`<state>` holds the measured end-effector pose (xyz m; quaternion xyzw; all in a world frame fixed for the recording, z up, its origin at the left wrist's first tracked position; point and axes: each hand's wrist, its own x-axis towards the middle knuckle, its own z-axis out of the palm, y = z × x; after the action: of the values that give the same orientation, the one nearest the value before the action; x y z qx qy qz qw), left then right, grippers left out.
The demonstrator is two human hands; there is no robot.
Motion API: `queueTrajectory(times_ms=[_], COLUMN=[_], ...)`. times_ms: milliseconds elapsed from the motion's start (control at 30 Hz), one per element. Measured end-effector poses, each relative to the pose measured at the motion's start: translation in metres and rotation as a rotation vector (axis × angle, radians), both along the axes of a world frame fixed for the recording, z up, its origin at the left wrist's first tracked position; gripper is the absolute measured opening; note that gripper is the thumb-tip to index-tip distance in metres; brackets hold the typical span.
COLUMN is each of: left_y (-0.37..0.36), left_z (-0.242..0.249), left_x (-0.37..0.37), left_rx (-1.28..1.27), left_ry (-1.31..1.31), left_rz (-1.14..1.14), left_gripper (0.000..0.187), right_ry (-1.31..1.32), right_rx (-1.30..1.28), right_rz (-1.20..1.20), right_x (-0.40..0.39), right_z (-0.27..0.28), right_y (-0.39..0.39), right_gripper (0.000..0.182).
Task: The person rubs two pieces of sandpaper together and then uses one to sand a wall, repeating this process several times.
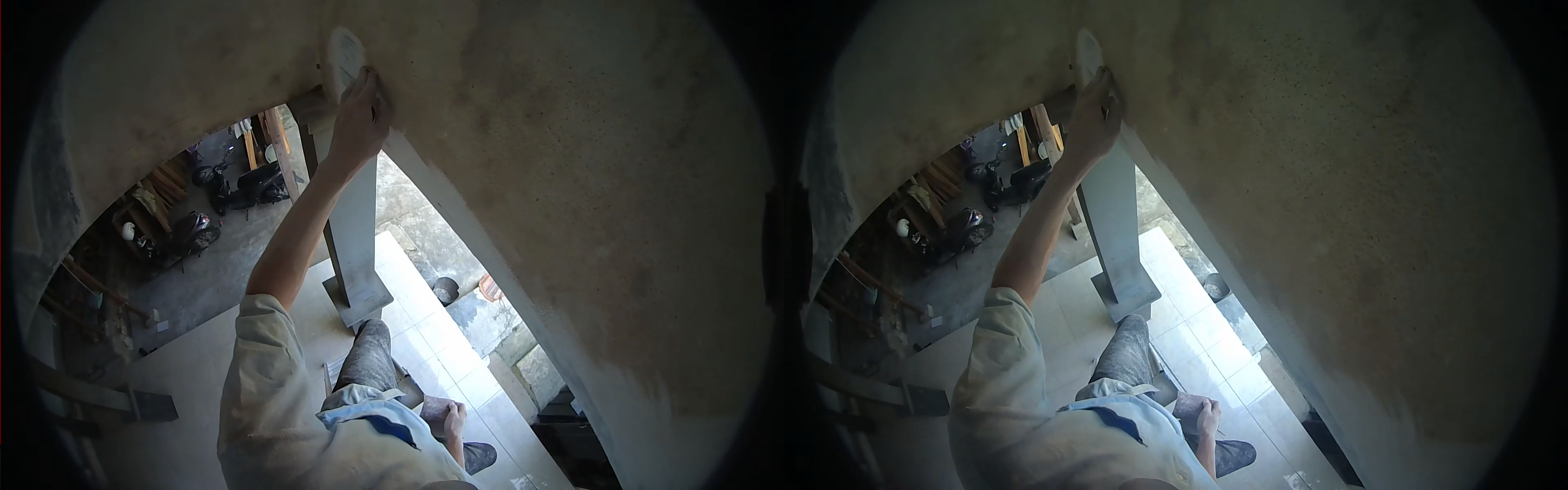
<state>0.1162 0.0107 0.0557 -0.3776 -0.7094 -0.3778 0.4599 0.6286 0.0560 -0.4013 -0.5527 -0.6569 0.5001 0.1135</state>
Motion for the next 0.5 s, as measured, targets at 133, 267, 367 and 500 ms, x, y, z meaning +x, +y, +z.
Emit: queueTrajectory(times_ms=[133, 267, 367, 500], left_y=[-0.007, 0.006, 0.003, 0.001], left_z=[0.014, 0.009, 0.004, 0.017], left_x=[-0.014, -0.009, 0.020, -0.012], left_rx=[-0.171, -0.270, -0.349, -0.309], left_ry=[-0.147, -0.013, 0.175, -0.146], left_rz=[-0.014, 0.226, 0.326, 0.158], left_gripper=[0.054, 0.056, 0.057, 0.054], right_ry=[0.016, 0.041, 0.060, -0.047], right_rx=[-0.026, 0.064, 0.007, -0.041], right_rz=[0.005, -0.029, -0.060, 0.023], right_x=[0.001, -0.003, -0.008, -0.002], right_z=[-0.009, 0.002, 0.013, 0.016], right_y=[0.003, -0.002, -0.004, 0.000], right_gripper=[0.032, 0.029, 0.030, 0.035])
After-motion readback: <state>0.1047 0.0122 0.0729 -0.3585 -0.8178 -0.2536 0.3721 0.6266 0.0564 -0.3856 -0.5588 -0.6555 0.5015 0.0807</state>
